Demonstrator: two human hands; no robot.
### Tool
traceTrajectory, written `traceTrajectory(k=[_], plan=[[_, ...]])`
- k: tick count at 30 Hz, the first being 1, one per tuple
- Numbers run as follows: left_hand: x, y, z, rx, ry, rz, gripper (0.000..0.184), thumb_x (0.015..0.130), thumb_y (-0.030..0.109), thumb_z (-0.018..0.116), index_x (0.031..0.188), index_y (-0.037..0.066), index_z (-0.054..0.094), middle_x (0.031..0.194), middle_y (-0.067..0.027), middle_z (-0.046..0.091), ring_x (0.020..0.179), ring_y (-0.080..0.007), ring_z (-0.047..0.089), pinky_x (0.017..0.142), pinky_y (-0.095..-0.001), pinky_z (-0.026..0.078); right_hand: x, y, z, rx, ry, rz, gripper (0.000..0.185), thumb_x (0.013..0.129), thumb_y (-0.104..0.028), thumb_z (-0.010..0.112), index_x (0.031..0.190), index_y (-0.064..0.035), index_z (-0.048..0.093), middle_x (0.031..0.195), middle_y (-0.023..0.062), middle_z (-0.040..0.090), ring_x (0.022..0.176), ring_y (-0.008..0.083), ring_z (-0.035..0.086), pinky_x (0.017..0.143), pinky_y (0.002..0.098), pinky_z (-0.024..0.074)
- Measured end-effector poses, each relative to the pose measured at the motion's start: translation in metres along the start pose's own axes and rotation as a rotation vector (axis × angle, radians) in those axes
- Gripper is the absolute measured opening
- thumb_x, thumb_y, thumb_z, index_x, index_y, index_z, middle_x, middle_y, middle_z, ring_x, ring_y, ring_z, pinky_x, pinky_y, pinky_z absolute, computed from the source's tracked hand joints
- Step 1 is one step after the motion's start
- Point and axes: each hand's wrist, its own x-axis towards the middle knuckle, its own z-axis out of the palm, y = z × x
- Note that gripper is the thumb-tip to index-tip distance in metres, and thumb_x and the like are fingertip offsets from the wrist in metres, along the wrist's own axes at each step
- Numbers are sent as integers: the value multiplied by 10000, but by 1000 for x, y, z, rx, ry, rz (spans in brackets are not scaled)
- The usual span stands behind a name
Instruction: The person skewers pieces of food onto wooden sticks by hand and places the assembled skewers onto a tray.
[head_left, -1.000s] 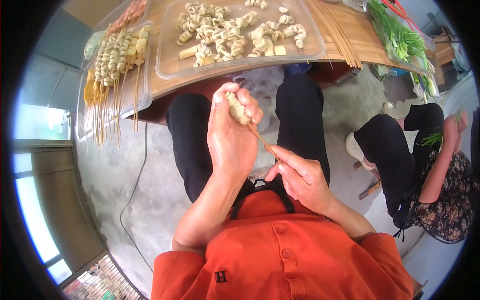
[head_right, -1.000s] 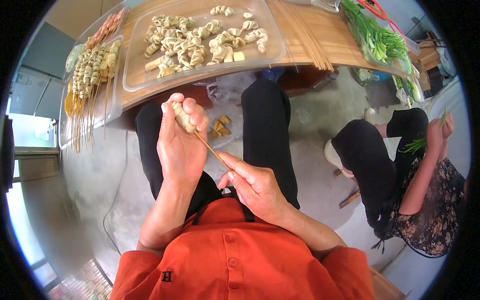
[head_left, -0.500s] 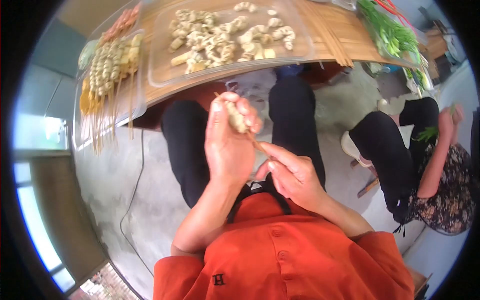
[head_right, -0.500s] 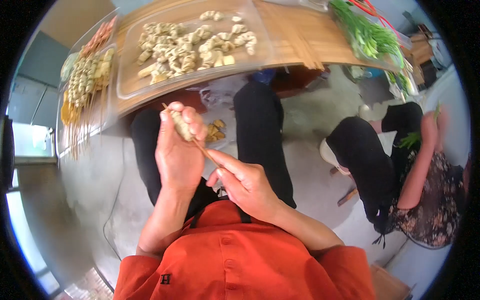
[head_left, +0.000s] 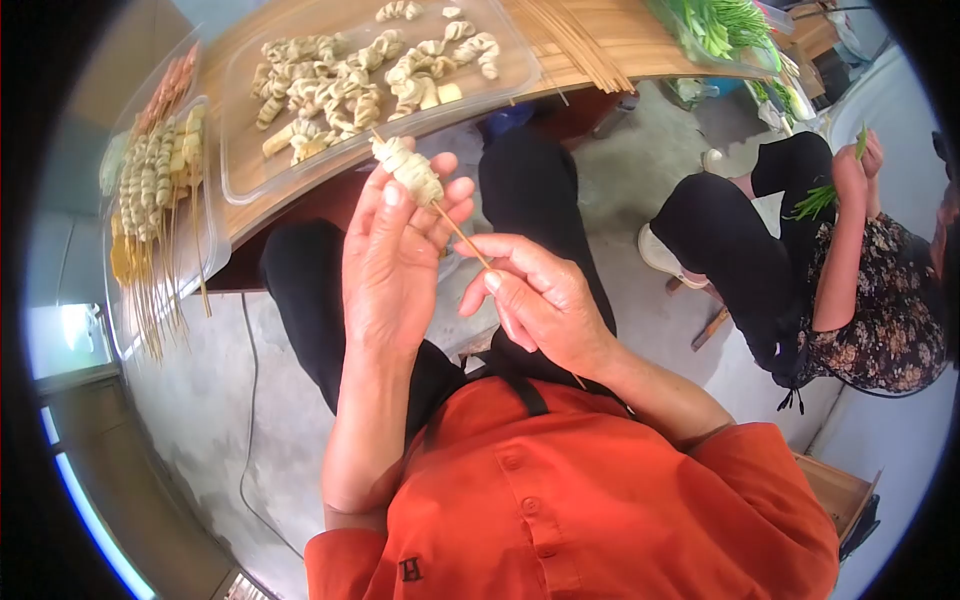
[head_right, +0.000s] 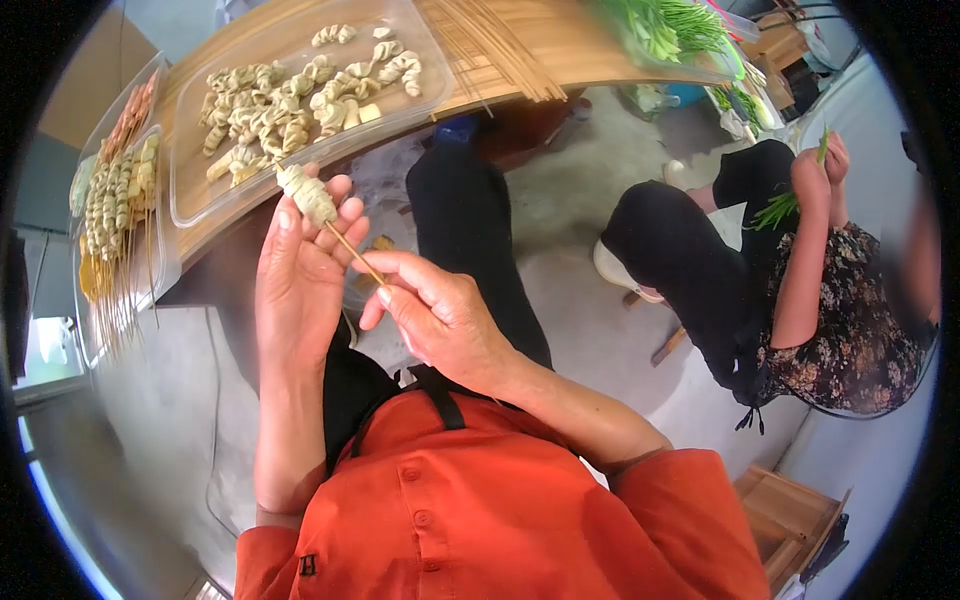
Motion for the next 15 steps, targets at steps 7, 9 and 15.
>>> traceTrajectory(k=[7, 9, 15], plan=[[-1, 0, -21, 29, -64, -66, 492, 972, 207, 574, 1388, 0, 409, 1068, -86, 651, 942, -184, 647, 940, -386, 529, 0, -3, 9, 2, 7, 36, 270, 1003, -75, 454, 1252, -34, 552, 777, 12, 651, 507, 0, 402, 453, 174, 336], [-2, -1, -21, 27, -56, -77, 483, 973, 201, 572, 1383, 0, 414, 1057, -84, 650, 937, -184, 646, 932, -384, 532, 0, -1, 9, 23, -3, 42, 259, 1003, -72, 451, 1239, -29, 550, 778, 21, 653, 499, 2, 407, 452, 175, 338], [-5, -8, -22, -3, -88, -108, 455, 963, 136, 578, 1369, 1, 425, 1008, -103, 641, 927, -207, 644, 862, -362, 543, 7, 4, 8, 134, -52, 42, 289, 1015, -124, 438, 1258, 15, 507, 840, 129, 665, 412, 34, 414, 394, 160, 330]])
